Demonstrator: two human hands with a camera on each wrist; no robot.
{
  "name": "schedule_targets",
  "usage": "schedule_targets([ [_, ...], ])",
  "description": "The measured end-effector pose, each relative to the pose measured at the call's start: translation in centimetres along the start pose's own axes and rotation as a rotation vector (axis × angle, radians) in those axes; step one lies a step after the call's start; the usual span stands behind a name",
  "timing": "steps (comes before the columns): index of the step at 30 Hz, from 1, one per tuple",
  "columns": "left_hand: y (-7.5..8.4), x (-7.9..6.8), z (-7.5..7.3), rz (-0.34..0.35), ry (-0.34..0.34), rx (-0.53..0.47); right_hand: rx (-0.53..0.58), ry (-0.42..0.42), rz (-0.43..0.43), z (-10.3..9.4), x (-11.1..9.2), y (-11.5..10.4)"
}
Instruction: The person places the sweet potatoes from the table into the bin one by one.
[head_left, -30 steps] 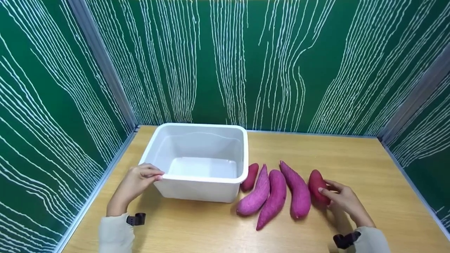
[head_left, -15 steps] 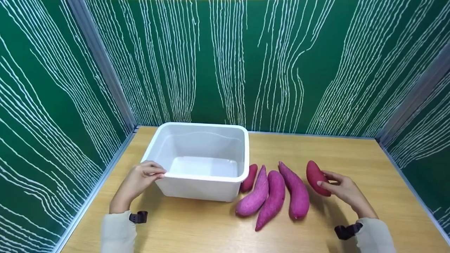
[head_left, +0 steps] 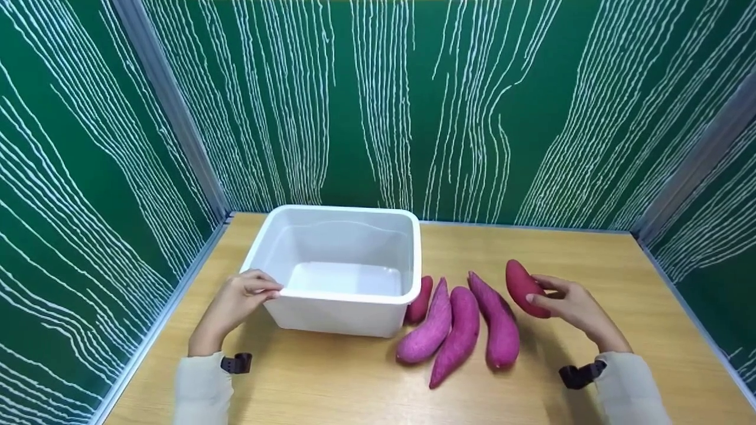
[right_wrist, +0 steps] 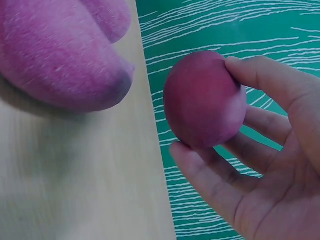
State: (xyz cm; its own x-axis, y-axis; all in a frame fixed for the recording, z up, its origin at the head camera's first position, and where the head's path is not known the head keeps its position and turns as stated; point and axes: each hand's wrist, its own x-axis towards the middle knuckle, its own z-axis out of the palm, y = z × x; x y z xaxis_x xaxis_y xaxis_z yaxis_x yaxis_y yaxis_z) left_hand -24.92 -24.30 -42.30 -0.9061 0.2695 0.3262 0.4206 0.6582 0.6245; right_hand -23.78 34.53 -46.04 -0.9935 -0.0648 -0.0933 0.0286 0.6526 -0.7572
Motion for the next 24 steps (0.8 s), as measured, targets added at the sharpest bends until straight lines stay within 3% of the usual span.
schedule_targets([
  [8,-0.4,-0.1,0.2,0.003,0.015,-0.011,-0.005,-0.019,-0.033,-0.3,0.5,-2.2],
  [24,-0.5,-0.2,0.3,-0.071,-0.002,-0.04,-0.017,-0.065,-0.097,-1.1,1.4,-6.1],
])
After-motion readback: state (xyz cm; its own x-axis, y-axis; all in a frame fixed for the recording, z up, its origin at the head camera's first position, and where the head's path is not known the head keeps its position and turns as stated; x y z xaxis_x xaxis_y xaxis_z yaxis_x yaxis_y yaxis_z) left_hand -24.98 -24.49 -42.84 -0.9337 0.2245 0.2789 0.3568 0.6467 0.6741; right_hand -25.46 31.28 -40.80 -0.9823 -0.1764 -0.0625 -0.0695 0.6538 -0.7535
